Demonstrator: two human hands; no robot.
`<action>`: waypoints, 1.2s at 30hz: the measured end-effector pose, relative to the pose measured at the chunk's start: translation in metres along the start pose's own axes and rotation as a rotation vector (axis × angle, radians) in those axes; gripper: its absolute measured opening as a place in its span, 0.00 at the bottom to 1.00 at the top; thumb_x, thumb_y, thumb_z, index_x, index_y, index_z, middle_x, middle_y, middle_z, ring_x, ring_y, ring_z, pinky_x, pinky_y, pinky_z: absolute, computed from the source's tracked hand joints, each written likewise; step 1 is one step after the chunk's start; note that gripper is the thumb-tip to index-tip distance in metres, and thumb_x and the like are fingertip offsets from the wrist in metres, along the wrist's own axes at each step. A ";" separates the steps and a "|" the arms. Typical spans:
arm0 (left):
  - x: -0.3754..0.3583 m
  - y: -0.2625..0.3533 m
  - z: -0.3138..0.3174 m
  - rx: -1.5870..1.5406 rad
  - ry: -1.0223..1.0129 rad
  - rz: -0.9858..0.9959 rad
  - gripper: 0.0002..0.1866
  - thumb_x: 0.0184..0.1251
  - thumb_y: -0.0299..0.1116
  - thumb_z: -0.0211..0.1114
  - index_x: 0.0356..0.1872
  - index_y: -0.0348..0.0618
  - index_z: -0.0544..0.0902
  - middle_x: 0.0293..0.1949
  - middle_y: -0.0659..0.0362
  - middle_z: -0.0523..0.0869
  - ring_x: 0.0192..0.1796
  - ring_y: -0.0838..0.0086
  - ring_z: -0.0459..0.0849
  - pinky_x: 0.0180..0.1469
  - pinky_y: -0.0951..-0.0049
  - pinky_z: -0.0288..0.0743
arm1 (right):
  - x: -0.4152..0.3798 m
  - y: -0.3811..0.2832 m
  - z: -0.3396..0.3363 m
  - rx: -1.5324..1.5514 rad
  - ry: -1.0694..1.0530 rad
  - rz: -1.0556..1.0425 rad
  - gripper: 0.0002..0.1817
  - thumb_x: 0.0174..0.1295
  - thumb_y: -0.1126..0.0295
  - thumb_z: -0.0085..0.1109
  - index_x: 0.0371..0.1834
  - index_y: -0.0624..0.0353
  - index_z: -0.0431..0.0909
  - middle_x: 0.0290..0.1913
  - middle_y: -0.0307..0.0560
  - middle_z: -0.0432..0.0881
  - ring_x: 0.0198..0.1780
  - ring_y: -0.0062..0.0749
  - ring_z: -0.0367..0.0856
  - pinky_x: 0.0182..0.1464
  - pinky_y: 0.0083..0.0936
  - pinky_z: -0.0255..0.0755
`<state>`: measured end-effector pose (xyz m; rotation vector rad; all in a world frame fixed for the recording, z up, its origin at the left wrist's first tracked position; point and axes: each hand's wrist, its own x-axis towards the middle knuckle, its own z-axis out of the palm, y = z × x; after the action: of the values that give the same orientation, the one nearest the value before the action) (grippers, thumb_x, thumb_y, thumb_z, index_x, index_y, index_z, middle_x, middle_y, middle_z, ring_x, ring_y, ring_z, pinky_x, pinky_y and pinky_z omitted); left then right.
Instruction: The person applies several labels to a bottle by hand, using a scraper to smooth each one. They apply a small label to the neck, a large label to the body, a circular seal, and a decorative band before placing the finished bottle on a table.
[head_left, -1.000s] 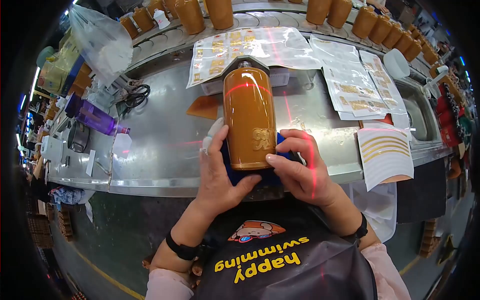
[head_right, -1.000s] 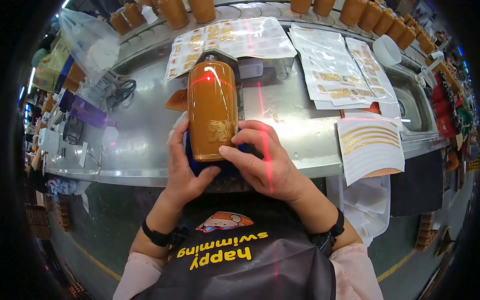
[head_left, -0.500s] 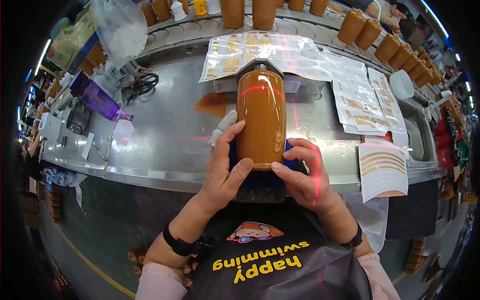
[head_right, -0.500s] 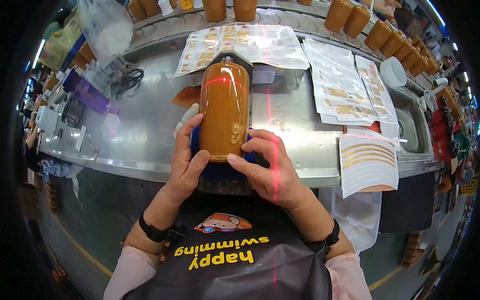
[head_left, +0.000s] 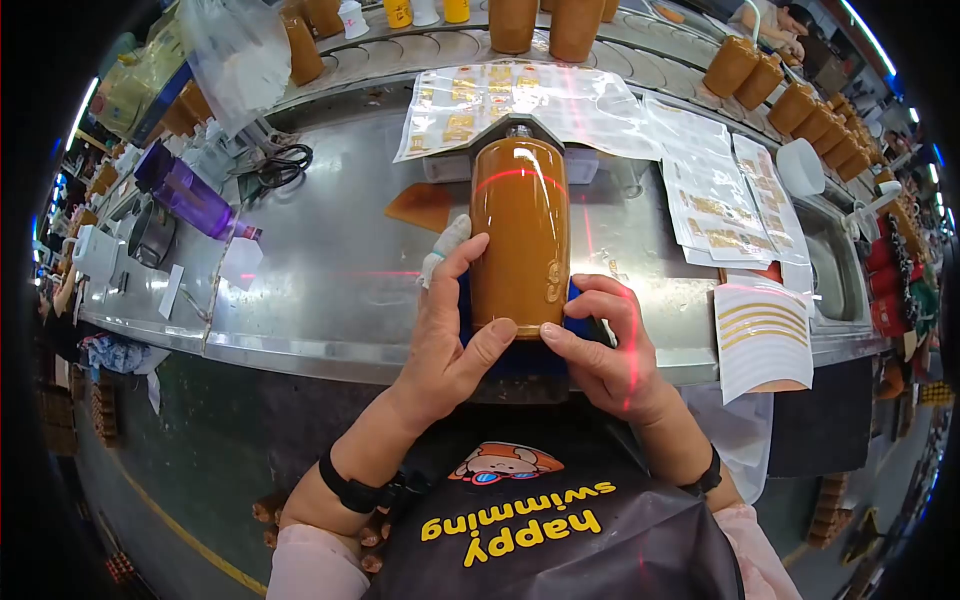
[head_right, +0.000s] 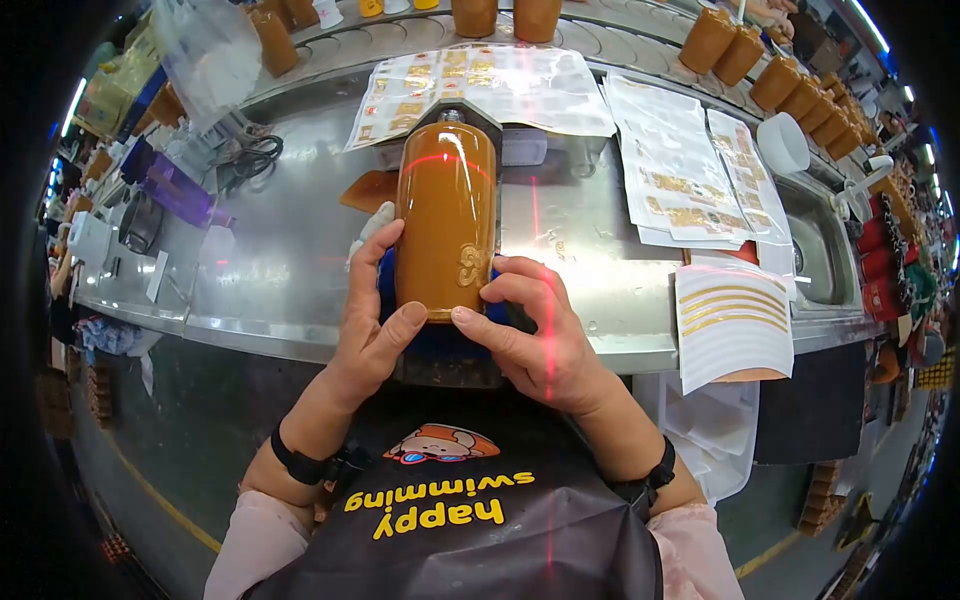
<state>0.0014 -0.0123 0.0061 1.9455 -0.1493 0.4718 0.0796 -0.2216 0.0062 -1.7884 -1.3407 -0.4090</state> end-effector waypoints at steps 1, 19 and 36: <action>0.000 0.000 0.000 -0.007 0.004 -0.003 0.37 0.70 0.43 0.63 0.73 0.38 0.59 0.68 0.46 0.67 0.71 0.56 0.65 0.73 0.59 0.53 | 0.000 0.000 0.000 0.000 0.002 -0.002 0.35 0.37 0.88 0.65 0.53 0.47 0.85 0.50 0.48 0.72 0.58 0.52 0.73 0.60 0.42 0.73; 0.002 0.002 0.003 -0.271 0.086 -0.061 0.33 0.72 0.40 0.61 0.71 0.35 0.61 0.67 0.46 0.67 0.71 0.60 0.65 0.73 0.63 0.56 | 0.000 0.000 0.002 0.000 0.017 -0.019 0.35 0.36 0.87 0.64 0.54 0.49 0.84 0.51 0.48 0.72 0.58 0.53 0.73 0.59 0.43 0.73; -0.008 -0.017 0.002 -0.169 0.043 -0.038 0.33 0.76 0.47 0.57 0.72 0.36 0.59 0.69 0.46 0.66 0.73 0.58 0.63 0.74 0.63 0.53 | 0.002 -0.003 0.005 -0.044 0.021 -0.009 0.31 0.40 0.87 0.64 0.51 0.49 0.86 0.49 0.48 0.74 0.57 0.53 0.75 0.58 0.41 0.74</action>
<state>0.0000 -0.0076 -0.0119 1.7682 -0.1206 0.4606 0.0767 -0.2161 0.0059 -1.8095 -1.3350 -0.4649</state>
